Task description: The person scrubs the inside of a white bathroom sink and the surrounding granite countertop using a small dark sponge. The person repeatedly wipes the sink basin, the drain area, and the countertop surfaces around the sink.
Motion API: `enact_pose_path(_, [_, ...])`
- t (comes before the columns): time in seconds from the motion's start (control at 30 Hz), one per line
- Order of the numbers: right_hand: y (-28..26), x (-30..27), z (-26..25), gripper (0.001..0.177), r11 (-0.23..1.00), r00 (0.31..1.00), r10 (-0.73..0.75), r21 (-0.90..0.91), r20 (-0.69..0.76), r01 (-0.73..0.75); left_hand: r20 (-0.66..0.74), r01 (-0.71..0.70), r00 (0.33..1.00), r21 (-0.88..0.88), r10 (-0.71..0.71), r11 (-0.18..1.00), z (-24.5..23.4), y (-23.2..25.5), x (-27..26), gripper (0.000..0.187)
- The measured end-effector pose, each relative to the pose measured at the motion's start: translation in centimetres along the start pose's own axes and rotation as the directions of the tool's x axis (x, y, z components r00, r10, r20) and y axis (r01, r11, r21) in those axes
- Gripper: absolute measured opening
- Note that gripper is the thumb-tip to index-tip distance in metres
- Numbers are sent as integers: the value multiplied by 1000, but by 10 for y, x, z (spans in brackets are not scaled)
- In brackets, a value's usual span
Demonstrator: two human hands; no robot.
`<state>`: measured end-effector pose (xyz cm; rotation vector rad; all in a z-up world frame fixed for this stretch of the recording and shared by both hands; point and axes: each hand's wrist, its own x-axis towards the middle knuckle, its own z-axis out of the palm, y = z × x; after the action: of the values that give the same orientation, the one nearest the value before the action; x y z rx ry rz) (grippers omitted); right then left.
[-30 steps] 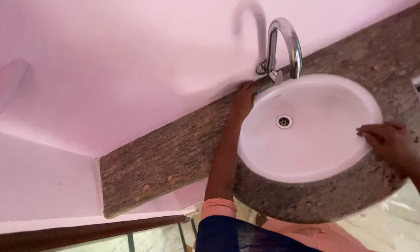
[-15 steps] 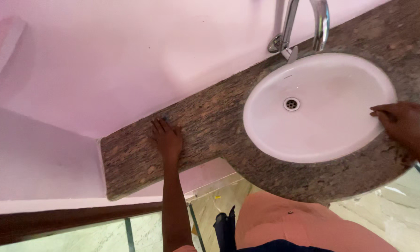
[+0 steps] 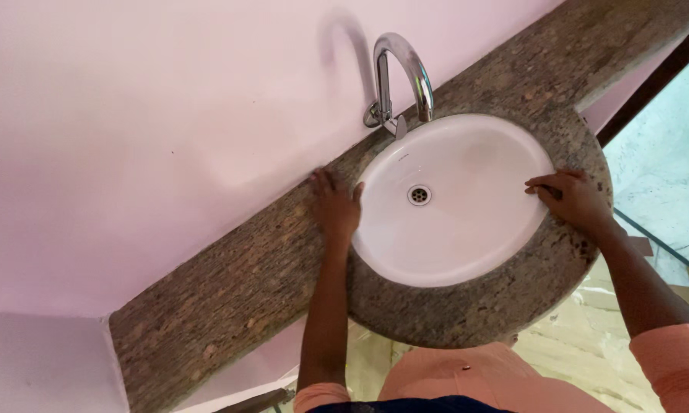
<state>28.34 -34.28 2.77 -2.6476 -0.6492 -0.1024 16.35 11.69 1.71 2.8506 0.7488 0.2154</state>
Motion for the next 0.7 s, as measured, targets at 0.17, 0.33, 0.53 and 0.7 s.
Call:
enact_pose_path(0.17, [23, 2, 13, 24, 994, 994, -97, 51, 41, 95, -209, 123, 967, -114, -145, 986, -27, -133, -64, 70])
enact_pose_path(0.33, [27, 3, 23, 17, 980, 983, -182, -86, -21, 180, -227, 306, 925, -23, -303, 952, -62, -171, -171, 69])
enact_pose_path(0.53, [25, -3, 18, 20, 1000, 998, -21, -12, 55, 22, -84, 72, 994, -40, -75, 997, -32, -43, -241, 87])
enact_pose_path(0.7, [28, -7, 26, 17, 995, 997, -69, -70, 15, 70, -36, 58, 998, 100, -55, 993, -31, -46, -222, 93])
